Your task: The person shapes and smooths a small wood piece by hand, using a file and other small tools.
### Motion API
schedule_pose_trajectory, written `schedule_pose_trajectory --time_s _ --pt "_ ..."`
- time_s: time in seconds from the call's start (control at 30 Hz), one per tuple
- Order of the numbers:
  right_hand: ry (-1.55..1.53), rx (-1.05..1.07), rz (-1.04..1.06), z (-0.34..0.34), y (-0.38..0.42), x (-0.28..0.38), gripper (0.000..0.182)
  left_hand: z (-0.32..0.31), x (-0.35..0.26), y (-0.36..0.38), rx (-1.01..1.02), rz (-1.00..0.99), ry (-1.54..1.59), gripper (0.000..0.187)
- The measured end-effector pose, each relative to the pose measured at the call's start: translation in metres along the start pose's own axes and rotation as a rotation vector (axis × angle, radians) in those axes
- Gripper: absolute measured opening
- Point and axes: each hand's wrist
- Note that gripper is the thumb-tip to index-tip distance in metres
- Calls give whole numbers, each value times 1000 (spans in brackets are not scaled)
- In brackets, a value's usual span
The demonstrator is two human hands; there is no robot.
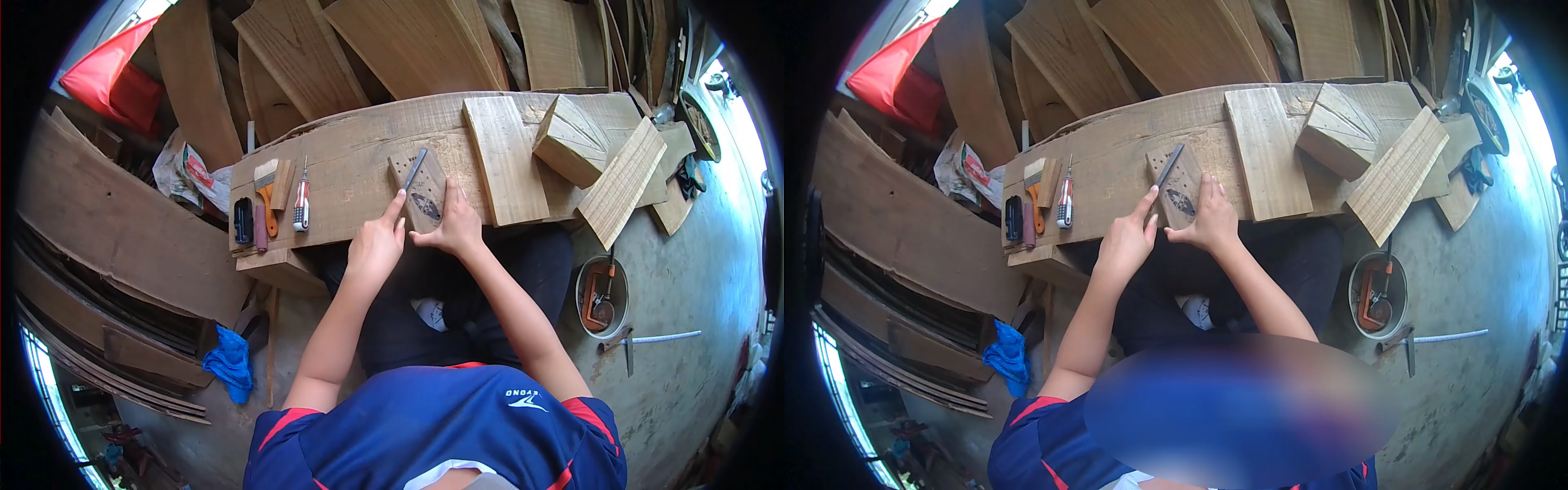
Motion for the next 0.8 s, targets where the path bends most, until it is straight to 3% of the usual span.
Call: schedule_pose_trajectory --time_s 0.23,0.47,0.8 --pt "23 -4 1 2 1 2 136 -2 12 38 -21 -18 4 55" --pt "10 -21 6 -2 0 -1 137 -7 -7 -18 -7 -4 17 51" --pt "31 14 -9 0 1 1 137 3 6 34 22 -11 0 52"
Point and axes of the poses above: each hand's wrist, its own y-axis away from the middle knuckle, its own z-axis out of the back of the hand, x = y × z, and after that the axes turned 1 degree about y, right-handed
